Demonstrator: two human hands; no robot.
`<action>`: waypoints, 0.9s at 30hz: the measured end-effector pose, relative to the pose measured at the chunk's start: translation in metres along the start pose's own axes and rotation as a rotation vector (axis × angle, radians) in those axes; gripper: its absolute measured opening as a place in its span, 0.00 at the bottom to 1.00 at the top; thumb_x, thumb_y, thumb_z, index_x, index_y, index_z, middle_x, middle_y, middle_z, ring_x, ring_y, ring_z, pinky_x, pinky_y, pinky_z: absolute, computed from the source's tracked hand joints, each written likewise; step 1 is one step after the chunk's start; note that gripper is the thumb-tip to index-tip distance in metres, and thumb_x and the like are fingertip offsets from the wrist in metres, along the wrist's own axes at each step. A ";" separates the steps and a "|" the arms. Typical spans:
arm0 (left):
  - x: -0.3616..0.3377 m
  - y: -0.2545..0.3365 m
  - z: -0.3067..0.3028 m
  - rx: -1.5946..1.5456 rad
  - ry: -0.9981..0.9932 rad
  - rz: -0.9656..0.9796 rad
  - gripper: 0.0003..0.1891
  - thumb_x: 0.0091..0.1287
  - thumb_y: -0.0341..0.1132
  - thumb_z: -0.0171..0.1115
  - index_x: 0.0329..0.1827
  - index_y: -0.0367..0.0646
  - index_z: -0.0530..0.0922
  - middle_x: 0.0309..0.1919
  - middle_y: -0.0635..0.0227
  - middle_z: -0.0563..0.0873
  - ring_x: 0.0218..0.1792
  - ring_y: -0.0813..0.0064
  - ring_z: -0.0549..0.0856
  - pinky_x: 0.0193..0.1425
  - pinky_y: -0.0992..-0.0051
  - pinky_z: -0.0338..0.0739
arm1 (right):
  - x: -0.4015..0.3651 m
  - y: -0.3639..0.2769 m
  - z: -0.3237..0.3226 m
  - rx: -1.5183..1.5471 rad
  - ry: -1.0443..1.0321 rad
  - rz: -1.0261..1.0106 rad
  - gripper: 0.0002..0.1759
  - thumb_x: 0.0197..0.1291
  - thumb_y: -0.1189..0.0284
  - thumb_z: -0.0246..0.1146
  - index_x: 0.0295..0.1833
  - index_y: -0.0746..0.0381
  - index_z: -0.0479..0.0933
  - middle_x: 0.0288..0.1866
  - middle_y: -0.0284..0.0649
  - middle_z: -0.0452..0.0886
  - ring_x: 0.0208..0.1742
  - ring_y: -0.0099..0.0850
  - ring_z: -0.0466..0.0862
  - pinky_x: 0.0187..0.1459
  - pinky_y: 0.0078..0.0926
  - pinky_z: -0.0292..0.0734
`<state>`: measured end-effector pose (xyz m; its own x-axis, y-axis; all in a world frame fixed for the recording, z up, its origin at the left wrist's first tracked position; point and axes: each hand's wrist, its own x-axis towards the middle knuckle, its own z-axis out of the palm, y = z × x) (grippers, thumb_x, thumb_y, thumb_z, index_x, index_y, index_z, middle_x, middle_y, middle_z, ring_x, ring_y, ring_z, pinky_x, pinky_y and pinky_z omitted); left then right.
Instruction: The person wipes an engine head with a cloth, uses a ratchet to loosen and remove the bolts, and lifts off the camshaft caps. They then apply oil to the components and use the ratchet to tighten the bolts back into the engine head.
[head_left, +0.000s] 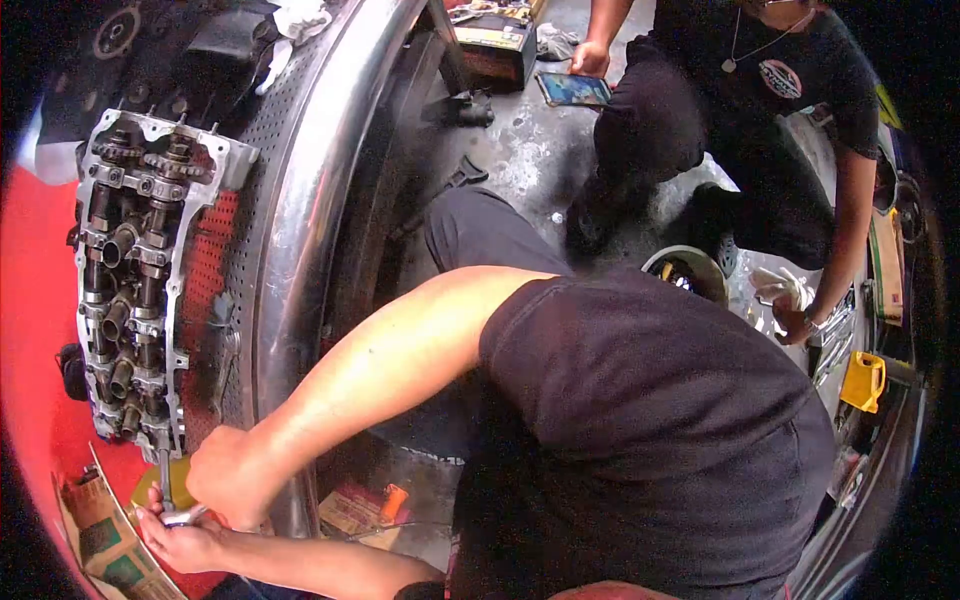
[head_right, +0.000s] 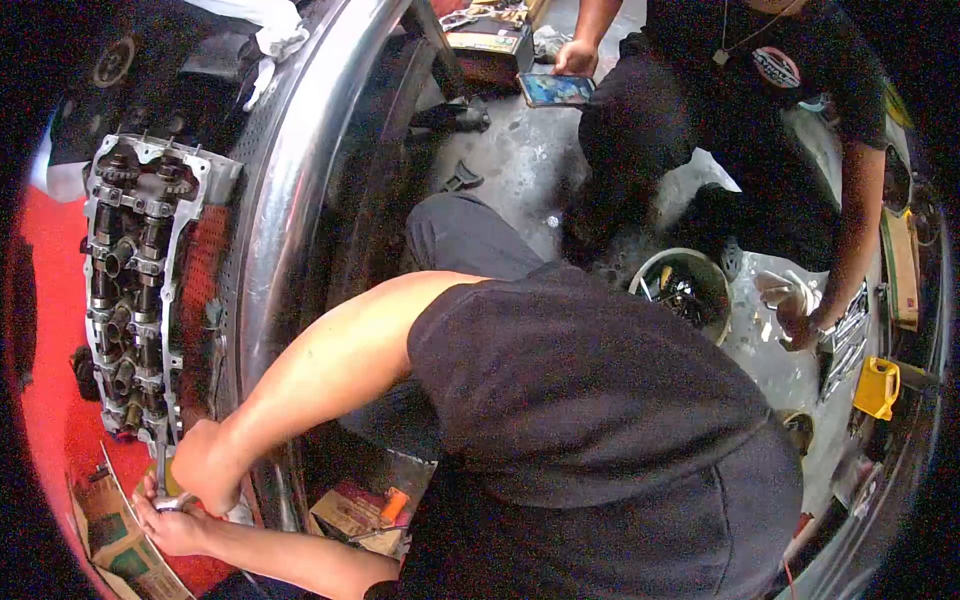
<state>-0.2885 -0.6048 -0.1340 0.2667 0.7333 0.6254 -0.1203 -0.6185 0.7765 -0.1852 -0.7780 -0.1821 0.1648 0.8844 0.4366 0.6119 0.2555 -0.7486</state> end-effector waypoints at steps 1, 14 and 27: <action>0.000 0.000 0.001 -0.037 0.018 -0.010 0.17 0.73 0.33 0.57 0.46 0.19 0.77 0.38 0.43 0.85 0.42 0.55 0.86 0.54 0.60 0.79 | 0.003 -0.002 -0.002 0.010 0.003 0.018 0.12 0.40 0.65 0.68 0.29 0.62 0.85 0.30 0.49 0.86 0.35 0.46 0.88 0.37 0.45 0.82; 0.008 -0.004 -0.005 -0.029 -0.014 0.054 0.16 0.74 0.34 0.46 0.33 0.28 0.74 0.29 0.52 0.79 0.37 0.55 0.83 0.57 0.51 0.82 | -0.008 0.003 0.034 0.224 0.242 0.059 0.11 0.38 0.70 0.68 0.32 0.62 0.82 0.29 0.49 0.85 0.36 0.50 0.87 0.38 0.49 0.81; 0.004 -0.007 -0.011 0.135 -0.087 0.052 0.13 0.65 0.30 0.54 0.37 0.24 0.80 0.37 0.44 0.86 0.39 0.55 0.87 0.50 0.58 0.85 | -0.014 0.007 0.041 0.354 0.263 0.122 0.11 0.43 0.69 0.67 0.35 0.59 0.82 0.30 0.49 0.85 0.36 0.51 0.86 0.39 0.49 0.81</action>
<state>-0.2967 -0.5941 -0.1359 0.3458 0.6757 0.6511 -0.0079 -0.6917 0.7221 -0.2149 -0.7728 -0.2136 0.4381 0.7990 0.4120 0.2812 0.3135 -0.9070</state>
